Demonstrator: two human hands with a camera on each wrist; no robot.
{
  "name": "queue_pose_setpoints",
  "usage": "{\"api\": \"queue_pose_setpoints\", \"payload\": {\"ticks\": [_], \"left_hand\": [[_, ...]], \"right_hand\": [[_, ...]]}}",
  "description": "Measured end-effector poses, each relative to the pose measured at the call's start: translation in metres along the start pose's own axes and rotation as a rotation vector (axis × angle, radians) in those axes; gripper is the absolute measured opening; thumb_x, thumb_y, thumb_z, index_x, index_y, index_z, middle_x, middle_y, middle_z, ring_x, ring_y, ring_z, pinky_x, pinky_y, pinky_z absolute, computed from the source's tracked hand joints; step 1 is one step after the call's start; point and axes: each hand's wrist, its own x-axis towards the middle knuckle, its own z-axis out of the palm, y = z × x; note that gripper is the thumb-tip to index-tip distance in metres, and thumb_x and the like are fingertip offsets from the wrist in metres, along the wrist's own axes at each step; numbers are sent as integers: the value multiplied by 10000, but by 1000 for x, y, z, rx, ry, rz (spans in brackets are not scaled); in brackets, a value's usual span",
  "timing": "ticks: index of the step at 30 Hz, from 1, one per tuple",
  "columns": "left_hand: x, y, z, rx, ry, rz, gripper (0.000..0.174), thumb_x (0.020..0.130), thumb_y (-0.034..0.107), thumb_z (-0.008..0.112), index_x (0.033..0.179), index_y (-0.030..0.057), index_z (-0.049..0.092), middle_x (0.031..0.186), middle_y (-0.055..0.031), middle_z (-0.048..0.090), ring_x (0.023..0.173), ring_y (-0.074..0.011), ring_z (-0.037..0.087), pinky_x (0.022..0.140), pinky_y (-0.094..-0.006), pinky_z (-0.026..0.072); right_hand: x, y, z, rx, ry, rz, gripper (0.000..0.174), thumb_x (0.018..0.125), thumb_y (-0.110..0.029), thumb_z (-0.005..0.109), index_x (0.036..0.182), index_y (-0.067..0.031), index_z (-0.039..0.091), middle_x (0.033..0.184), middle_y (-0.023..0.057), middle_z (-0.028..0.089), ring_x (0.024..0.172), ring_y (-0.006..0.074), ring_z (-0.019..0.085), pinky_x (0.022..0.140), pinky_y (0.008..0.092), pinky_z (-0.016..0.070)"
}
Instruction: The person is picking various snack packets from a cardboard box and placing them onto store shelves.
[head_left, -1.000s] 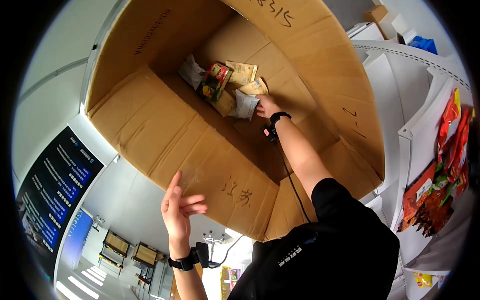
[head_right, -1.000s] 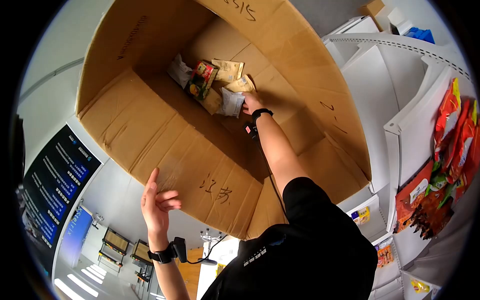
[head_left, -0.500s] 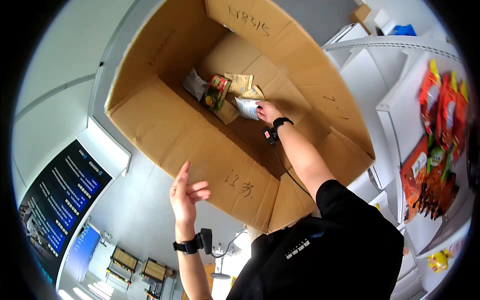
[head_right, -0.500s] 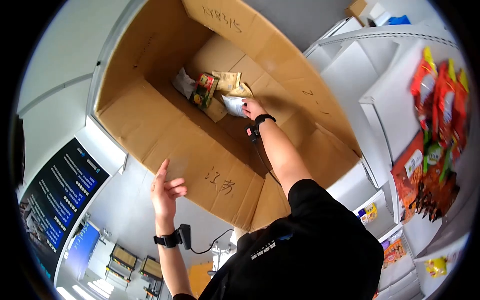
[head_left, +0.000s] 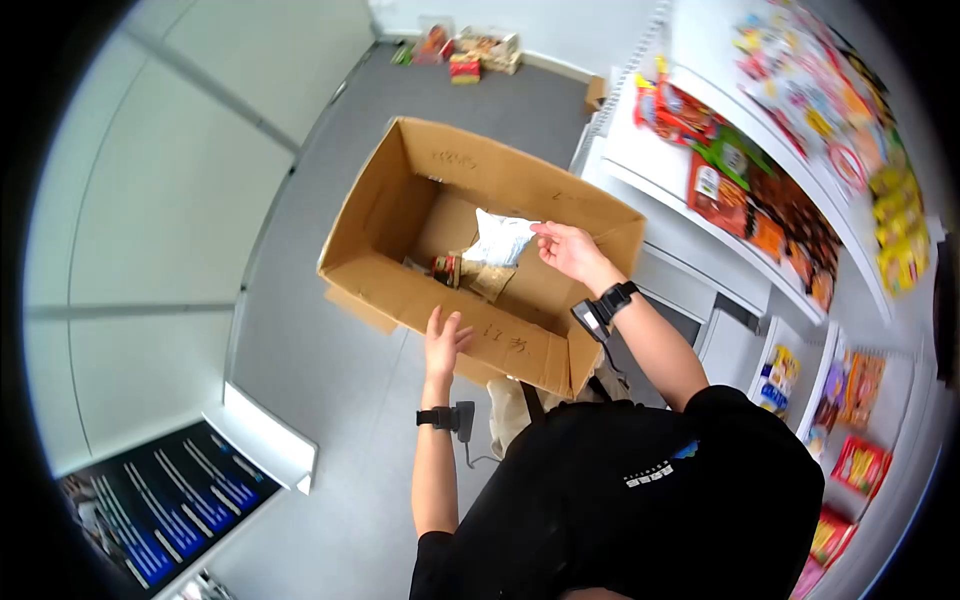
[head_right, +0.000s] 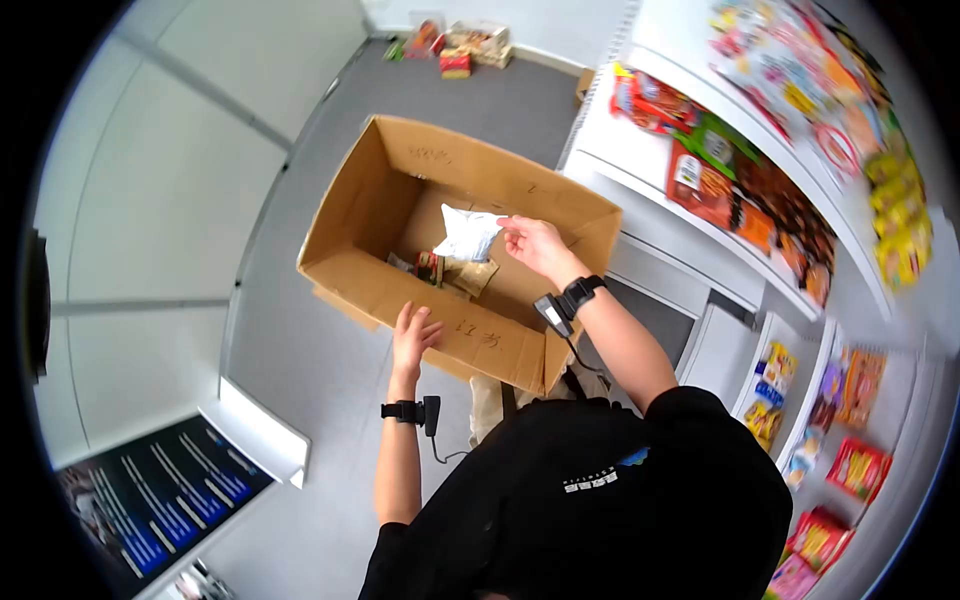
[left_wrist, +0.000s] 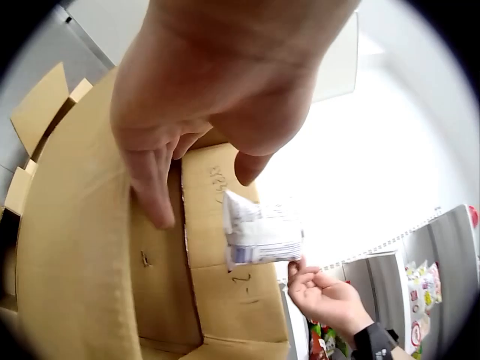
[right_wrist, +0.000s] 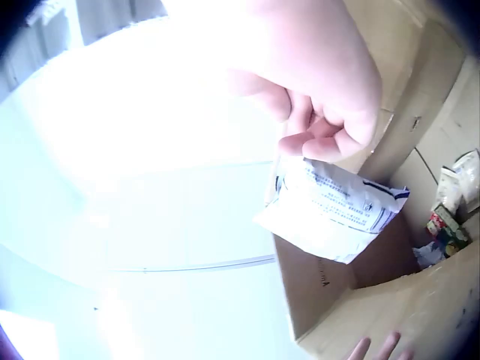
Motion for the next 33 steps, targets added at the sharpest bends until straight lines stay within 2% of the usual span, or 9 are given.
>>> {"api": "queue_pose_setpoints", "payload": {"ticks": [4,7,8,10,13,15,18,26,33], "left_hand": [[-23,31,46,63,-309,61,720,921,537,406,1415,41,238,1299,-173,471,1100,-320,543,900,-439,459],[-22,39,82,-142,-558,-100,735,914,598,349,1393,43,296,1282,-152,493,1100,-316,541,895,-446,461],[-29,43,95,-116,-649,-27,748,909,623,317,1359,26,349,1244,-154,524,1090,-318,548,903,-458,462],[-63,55,133,-104,-802,-87,744,912,627,285,1347,31,372,1220,-157,546,1081,-322,561,888,-476,483],[-105,51,178,-70,-1109,-206,715,928,598,256,1332,24,391,1215,-190,551,1015,-325,599,832,-451,525],[-121,45,202,-15,-1345,-269,662,940,548,319,1348,28,340,1205,-158,548,1005,-322,597,821,-444,527],[-151,17,241,5,-1468,-315,648,915,533,409,1316,25,405,1167,-171,572,1007,-302,600,856,-448,511],[-261,-76,323,55,-1582,-425,653,870,420,586,1337,25,358,1261,-117,513,1114,-251,543,921,-429,469],[-333,-127,364,193,-1620,-424,614,856,364,627,1293,0,395,1184,-121,566,1028,-224,601,780,-357,553]], "right_hand": [[-117,-30,2,78,-159,-116,277,903,-174,518,1042,57,581,874,51,571,735,125,514,719,270,458],[-166,-34,-16,165,-304,-159,262,890,-184,541,1026,33,595,898,39,592,749,124,516,728,267,452],[-180,-34,-20,191,-320,-188,261,888,-191,545,1024,24,599,900,33,597,752,123,515,730,264,449],[-204,-35,-35,231,-476,-238,273,884,-243,551,1024,-17,613,901,11,620,771,115,515,768,280,437],[-244,-29,-57,231,-369,-383,291,887,-280,538,1027,-37,616,881,-3,622,778,108,517,803,308,426],[-274,-25,-76,259,-397,-466,277,888,-281,529,1017,-53,620,947,11,641,895,133,559,868,336,413],[-328,-18,-103,330,-320,-622,240,886,-238,525,1001,-51,621,998,52,654,978,197,587,910,358,418],[-464,28,-208,431,-126,-757,242,900,-224,506,1040,-49,596,985,85,649,898,203,619,843,349,480],[-564,83,-253,329,143,-738,343,942,-277,442,1146,-24,555,1073,103,616,991,205,588,895,363,455]]}}
